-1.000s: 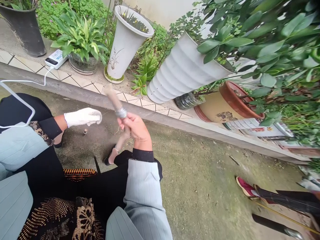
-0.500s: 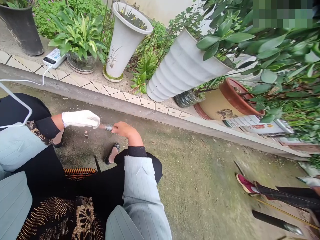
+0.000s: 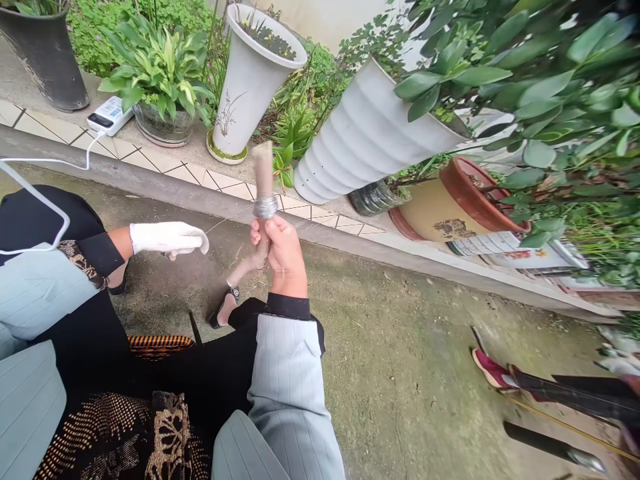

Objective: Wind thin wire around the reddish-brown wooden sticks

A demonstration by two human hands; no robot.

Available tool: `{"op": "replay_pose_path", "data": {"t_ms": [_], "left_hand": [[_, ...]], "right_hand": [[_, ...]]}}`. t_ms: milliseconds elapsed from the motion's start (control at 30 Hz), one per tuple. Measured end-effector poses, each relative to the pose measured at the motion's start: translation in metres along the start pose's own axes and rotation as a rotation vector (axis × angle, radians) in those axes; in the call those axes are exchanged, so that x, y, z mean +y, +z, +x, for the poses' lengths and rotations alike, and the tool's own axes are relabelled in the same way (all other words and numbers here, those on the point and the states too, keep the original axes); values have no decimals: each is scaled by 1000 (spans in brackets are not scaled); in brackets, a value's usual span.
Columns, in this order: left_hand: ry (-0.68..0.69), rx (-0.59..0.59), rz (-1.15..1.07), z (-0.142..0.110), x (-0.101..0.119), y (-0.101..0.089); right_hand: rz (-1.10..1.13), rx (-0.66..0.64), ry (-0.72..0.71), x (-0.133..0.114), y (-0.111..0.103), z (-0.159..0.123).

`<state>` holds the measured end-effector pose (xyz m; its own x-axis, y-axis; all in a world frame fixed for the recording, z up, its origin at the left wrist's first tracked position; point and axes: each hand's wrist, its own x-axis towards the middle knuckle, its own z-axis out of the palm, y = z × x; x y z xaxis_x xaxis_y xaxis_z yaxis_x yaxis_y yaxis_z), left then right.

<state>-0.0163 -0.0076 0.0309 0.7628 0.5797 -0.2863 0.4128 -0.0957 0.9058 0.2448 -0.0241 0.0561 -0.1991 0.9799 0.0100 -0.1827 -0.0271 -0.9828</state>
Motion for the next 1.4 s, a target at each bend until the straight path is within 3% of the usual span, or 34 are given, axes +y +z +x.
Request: {"op": "replay_pose_path", "data": {"t_ms": [67,133,233,333,433,500,600,667,733,833,900,967,1067,1133,1233,1333,1400], "left_hand": [[-16,-111,-49,0,0,1],[31,-185,-103,-1,0,3],[108,-238,-156,-2,4,3],[105,-220,-145,-4,6,1],[119,-106,-102,-4,5,-4],[125,-32,-68,-4,3,-7],[107,55,-48,-2,-1,-11],[66,97,-66,-1,-3,-11],[24,92,-104,1,-4,-9],[18,0,-144,2,-3,-5],[50,-56,-161,0,-1,-3],[78,-96,-191,-2,1,-4],[65,-144,-224,-6,2,-7],[52,-117,-205,-6,2,-10],[107,1,-165,-5,-1,-13],[116,71,-169,-3,-5,-16],[94,81,-172,-2,-8,-17]], "right_hand": [[4,181,-31,6,-8,5],[-120,302,30,15,-13,11],[-604,314,249,26,-12,17],[-1157,35,437,33,0,19],[-1318,-387,535,37,15,18],[-1218,-630,577,37,20,14],[-862,-927,601,30,20,7],[-570,-983,532,18,16,1],[-317,-784,358,6,11,-4],[-64,-194,39,-3,3,-2],[-15,121,-55,1,-4,4],[-92,299,11,12,-9,11],[-460,353,249,29,-11,20],[-792,266,351,36,-9,22],[-1125,16,411,34,-1,19],[-1156,-340,484,27,5,14],[-1021,-616,552,23,7,10]]}}
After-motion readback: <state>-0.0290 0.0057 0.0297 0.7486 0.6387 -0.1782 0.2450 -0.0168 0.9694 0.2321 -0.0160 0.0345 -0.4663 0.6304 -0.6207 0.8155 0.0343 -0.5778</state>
